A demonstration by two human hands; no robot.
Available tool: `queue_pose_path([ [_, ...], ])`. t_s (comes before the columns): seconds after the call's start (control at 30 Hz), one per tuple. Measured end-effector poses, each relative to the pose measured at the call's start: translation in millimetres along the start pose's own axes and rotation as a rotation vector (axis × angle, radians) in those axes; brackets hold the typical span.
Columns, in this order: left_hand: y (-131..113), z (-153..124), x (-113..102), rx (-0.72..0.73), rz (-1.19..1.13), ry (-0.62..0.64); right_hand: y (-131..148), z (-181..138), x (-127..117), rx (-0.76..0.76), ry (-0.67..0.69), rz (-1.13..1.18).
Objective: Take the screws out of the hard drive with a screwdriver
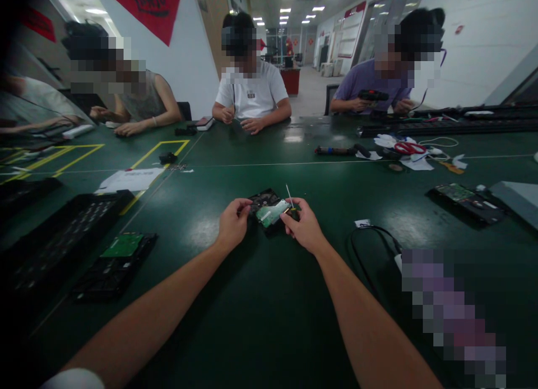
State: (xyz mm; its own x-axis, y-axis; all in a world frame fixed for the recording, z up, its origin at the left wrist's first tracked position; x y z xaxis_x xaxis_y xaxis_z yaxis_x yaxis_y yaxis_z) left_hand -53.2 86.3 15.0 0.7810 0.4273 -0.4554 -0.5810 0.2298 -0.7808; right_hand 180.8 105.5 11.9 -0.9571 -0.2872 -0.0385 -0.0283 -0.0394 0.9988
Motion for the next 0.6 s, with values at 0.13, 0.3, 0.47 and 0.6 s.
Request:
queue_pose_path([
  [0.13, -0.3, 0.1, 2.0, -0.023, -0.045, 0.022, 3.5, -1.2, 3.1, 0.03, 0.032, -0.022],
  [0.3, -2.0, 1.5, 1.3, -0.001, -0.023, 0.002, 7.5, -1.9, 4.3, 0.041, 0.03, -0.057],
  [0.47, -1.6, 1.3, 1.5, 0.025, 0.011, 0.001, 6.8, -2.3, 2.4, 0.028, -0.002, -0.069],
  [0.6, -3.3, 0.9, 2.1, 0.049, 0.022, 0.009, 4.7, -0.5, 1.4, 0.015, -0.031, -0.073],
])
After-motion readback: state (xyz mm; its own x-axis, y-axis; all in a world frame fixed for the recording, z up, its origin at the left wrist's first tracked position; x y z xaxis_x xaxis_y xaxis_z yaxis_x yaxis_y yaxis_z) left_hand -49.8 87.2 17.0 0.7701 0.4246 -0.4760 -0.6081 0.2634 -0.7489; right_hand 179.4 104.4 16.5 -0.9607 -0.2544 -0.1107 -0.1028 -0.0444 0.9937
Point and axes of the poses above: each hand's wrist, its own z-axis towards the middle knuckle, its own x-axis out of the palm, y = z × x, the point moved 7 cm from there along z, towards the middle knuckle, and after that the axes turned 1 degree about x, right-handed, at the moved point
